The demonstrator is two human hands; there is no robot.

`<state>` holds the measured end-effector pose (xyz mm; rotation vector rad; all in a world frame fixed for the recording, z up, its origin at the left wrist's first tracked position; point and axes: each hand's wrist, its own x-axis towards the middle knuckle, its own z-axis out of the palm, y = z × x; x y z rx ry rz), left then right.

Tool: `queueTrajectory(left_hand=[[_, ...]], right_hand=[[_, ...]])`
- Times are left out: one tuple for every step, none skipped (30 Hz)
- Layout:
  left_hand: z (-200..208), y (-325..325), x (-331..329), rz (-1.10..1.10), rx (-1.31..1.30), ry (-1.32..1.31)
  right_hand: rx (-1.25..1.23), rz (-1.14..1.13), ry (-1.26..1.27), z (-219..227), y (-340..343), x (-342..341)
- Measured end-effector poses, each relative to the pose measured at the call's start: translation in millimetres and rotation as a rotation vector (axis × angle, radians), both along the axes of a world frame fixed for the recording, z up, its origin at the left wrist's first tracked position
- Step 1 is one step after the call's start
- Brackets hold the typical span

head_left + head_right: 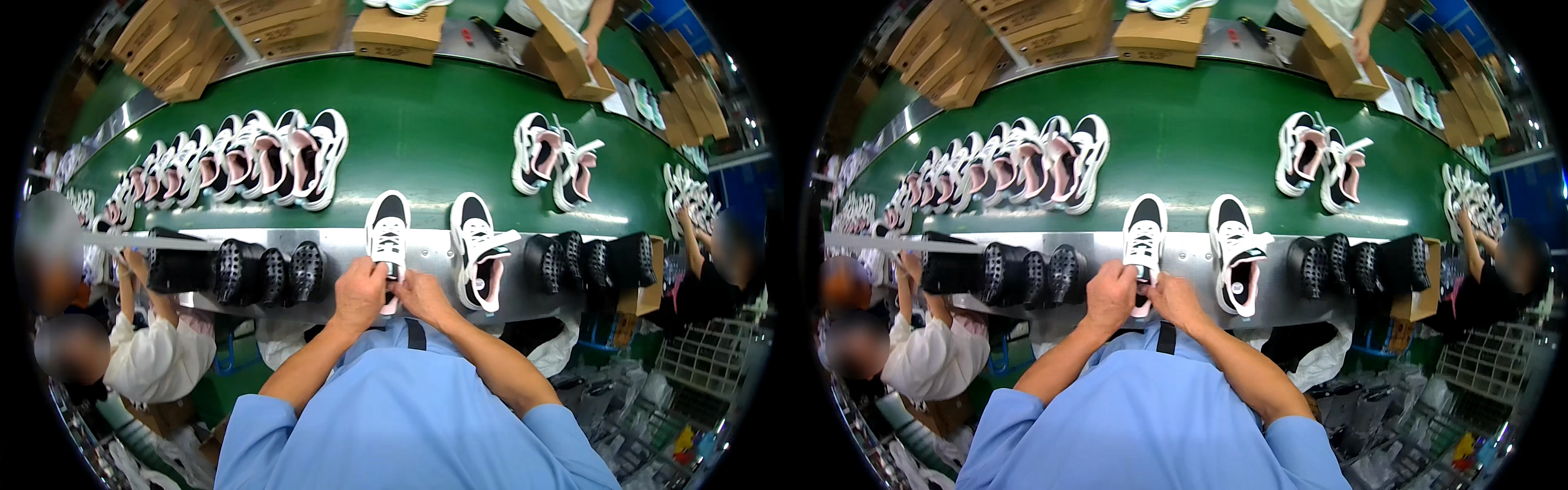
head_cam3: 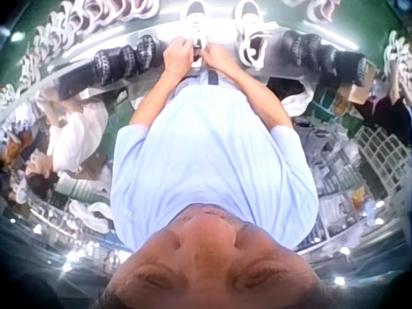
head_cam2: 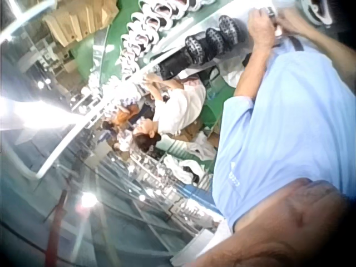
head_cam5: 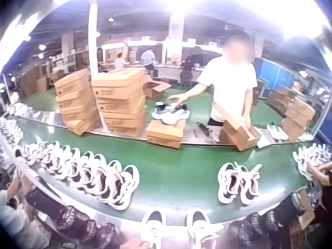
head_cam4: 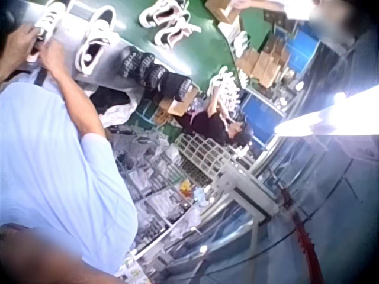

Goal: The person works at an assembly line, handling sneakers and shoe components. They pick up individual shoes from the conveyor, fasten the straps, and place them back on the line, while also retrieving components from a large white bag at their feet.

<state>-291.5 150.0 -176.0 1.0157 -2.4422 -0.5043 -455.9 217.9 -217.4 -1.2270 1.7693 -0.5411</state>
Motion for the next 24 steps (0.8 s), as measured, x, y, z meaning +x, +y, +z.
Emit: queueTrajectory(left_hand=[[6.4, -1.3, -1.4, 0.059, 0.012, -0.069], [14.1, -1.4, -4.0, 0.115, 0.024, -0.138], [27.4, 1.2, -5.4, 0.160, 0.003, -0.170], [34.0, 6.4, -5.5, 0.149, 0.003, -0.169], [39.0, 11.6, -7.4, 0.094, 0.087, -0.097], [40.5, 14.1, -12.9, 0.037, 0.168, -0.024], [38.6, 20.7, -27.2, 0.015, 0.281, -0.010], [30.3, 25.3, -46.1, -0.037, 0.349, -0.003], [21.1, 30.1, -70.9, -0.043, 0.353, -0.008], [11.8, 34.6, -94.9, -0.049, 0.356, -0.013], [-2.7, 38.0, -114.7, -0.057, 0.429, -0.021], [-16.6, 36.2, -130.7, -0.064, 0.498, -0.026], [-30.1, 30.8, -137.6, 0.034, 0.572, -0.123], [-45.8, 24.6, -130.2, -0.005, 0.450, -0.092], [-47.2, 21.3, -124.0, -0.055, 0.449, -0.033], [-48.4, 18.8, -119.7, -0.103, 0.447, 0.027], [-51.1, 13.8, -121.1, -0.099, 0.475, 0.013], [-40.0, 11.7, -123.1, -0.094, 0.574, 0.042], [-38.5, 9.3, -124.7, -0.070, 0.618, 0.033], [-37.0, 7.1, -126.2, -0.044, 0.662, 0.024], [-34.4, 6.0, -126.8, -0.039, 0.661, 0.022], [-31.7, 5.0, -127.2, 0.004, 0.721, 0.035], [-28.9, 4.0, -127.7, 0.047, 0.780, 0.049], [-26.4, 5.5, -128.1, 0.051, 0.783, 0.043]], right_hand=[[-0.016, 0.004, -0.097, 10.0, -1.0, -2.7], [0.042, 0.035, -0.165, 23.5, 5.3, -11.6], [0.008, -0.010, -0.101, 39.5, 17.5, -21.7], [-0.024, -0.047, -0.045, 52.8, 33.6, -32.0], [0.036, -0.199, 0.076, 72.5, 48.5, -46.4], [0.093, -0.353, 0.198, 85.3, 62.1, -64.7], [-0.038, -0.510, 0.320, 79.3, 76.1, -87.2], [-0.170, -0.662, 0.444, 65.5, 86.3, -104.1], [-0.246, -0.735, 0.454, 50.5, 83.2, -116.6], [-0.297, -0.787, 0.419, 32.1, 74.5, -117.2], [-0.190, -0.713, 0.324, 21.0, 72.1, -107.9], [-0.090, -0.636, 0.230, 16.4, 68.9, -99.0], [-0.033, -0.608, 0.120, 27.4, 66.3, -90.4], [0.123, -0.671, -0.091, 38.3, 64.8, -86.8], [-0.014, -0.641, 0.097, 47.5, 66.7, -85.0], [-0.150, -0.602, 0.282, 51.5, 67.8, -85.5], [-0.283, -0.503, 0.295, 47.7, 59.6, -95.4], [-0.404, -0.410, 0.303, 41.2, 55.3, -103.3], [-0.481, -0.381, 0.310, 31.4, 48.6, -104.3], [-0.485, -0.383, 0.310, 23.8, 49.6, -108.0], [-0.558, -0.223, 0.389, 20.4, 50.9, -109.4], [-0.629, -0.062, 0.466, 17.2, 52.5, -110.7], [-0.577, 0.048, 0.533, 14.6, 55.5, -112.0], [-0.573, 0.049, 0.526, 15.4, 53.9, -110.4]])
